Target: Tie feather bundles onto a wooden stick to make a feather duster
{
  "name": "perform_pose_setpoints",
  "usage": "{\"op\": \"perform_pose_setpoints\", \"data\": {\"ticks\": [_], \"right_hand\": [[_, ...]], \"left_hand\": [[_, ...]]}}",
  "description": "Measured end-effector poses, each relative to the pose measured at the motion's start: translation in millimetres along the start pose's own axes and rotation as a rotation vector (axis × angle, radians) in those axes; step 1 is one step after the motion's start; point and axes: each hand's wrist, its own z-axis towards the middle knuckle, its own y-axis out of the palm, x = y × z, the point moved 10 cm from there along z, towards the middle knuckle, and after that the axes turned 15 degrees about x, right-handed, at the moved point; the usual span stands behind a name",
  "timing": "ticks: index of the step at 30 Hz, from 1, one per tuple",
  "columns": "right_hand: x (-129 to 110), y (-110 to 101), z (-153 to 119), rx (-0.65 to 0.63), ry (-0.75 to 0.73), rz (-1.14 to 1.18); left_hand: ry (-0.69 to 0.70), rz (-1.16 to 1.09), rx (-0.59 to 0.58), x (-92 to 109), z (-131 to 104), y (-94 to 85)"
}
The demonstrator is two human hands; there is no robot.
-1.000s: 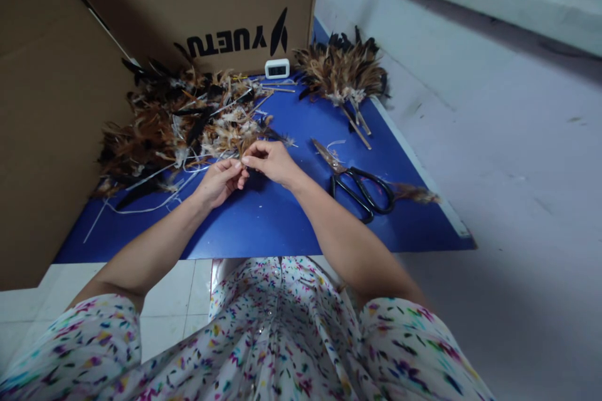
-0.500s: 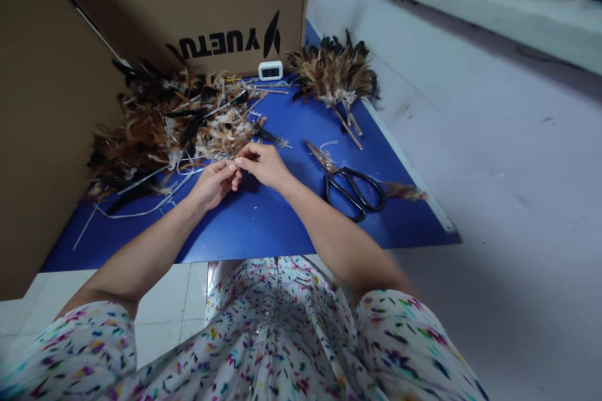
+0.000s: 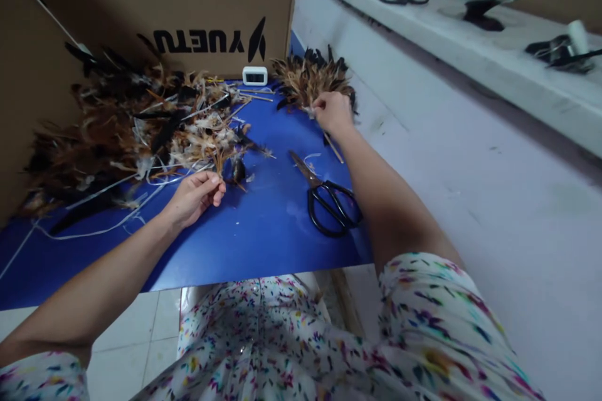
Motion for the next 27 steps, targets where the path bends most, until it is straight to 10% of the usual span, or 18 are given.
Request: {"op": "perform_pose_setpoints", "data": {"ticks": [11, 19, 27], "right_hand": [[17, 63, 13, -0.152, -0.098, -0.204], [40, 37, 35, 0.013, 0.243, 0.209], [3, 0, 0, -0.192, 0.358, 0.730]], "left_hand": [[-0.058, -0.018, 0.041, -1, -3, 0.8], [-0.055, -0.031, 0.035, -1, -3, 2.1], [-0.014, -0.007, 0.013, 0, -1, 1.5]]}}
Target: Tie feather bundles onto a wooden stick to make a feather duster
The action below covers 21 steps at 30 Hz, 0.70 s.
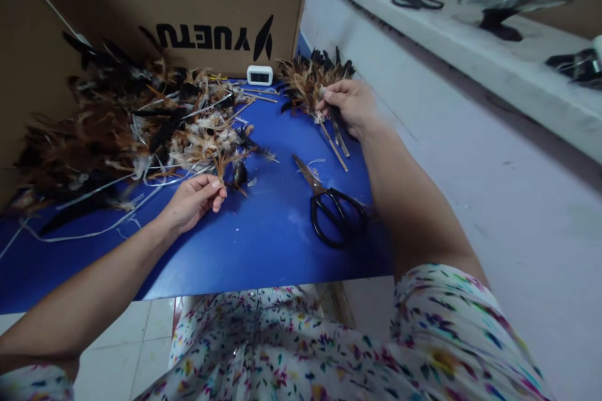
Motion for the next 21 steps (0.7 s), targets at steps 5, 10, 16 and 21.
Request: {"op": "perform_pose_setpoints", "data": {"ticks": [5, 10, 16, 21], "right_hand": [[-27, 32, -45, -0.203, -0.108, -0.111], [-105, 84, -95, -0.229, -0.801, -0.449], [-155, 163, -139, -0.221, -1.209, -0.691], [-131, 196, -144, -0.421, -1.140, -0.631]], "left_hand": [[0.050, -0.021, -0.009, 6, 2, -0.4], [0.087, -0.027, -0.025, 10, 0, 3.7], [0.145, 0.040, -0.177, 9, -7, 17.2], [0.142, 0.121, -0.365, 3, -21, 33.4]]}}
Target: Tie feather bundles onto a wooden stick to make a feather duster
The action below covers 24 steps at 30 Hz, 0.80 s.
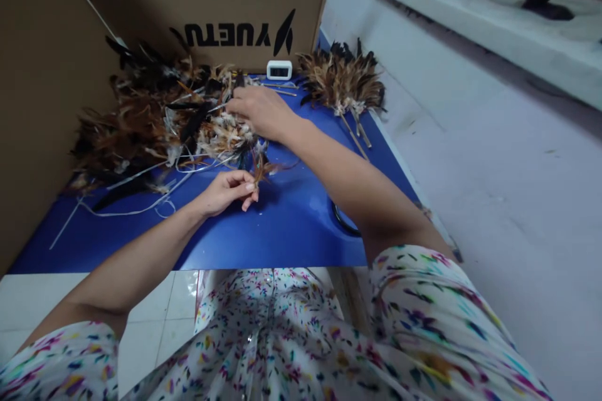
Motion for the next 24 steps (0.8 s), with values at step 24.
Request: {"op": "perform_pose_setpoints", "data": {"ticks": [24], "right_hand": [[-1, 40, -132, -0.252, 0.714, 0.214]], "left_hand": [[0.139, -0.186, 0.569, 23, 14, -67.3]]}}
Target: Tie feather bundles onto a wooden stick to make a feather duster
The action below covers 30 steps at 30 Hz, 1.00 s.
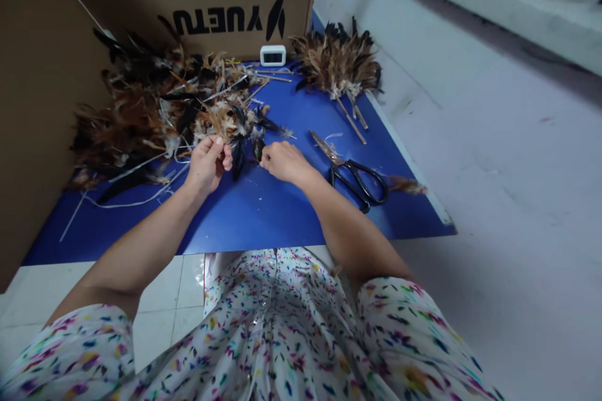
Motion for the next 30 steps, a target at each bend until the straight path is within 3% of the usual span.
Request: {"op": "perform_pose_setpoints", "data": {"ticks": [5, 13, 19, 30], "right_hand": [[9, -13, 3, 0.046, 0.082, 0.363], [19, -11, 0, -0.020, 0.300, 0.884], [12, -7, -2, -0.052, 0.333, 0.998], [7, 2, -11, -0.163, 0.496, 1.098]], "left_hand": [[-0.009, 0.016, 0.013, -3, 0, -0.9], [-0.052, 0.079, -0.051, -11, -4, 5.2], [-0.045, 0.088, -0.143, -14, -10, 12.1], [0.077, 0.273, -0.156, -8, -13, 13.9]]}}
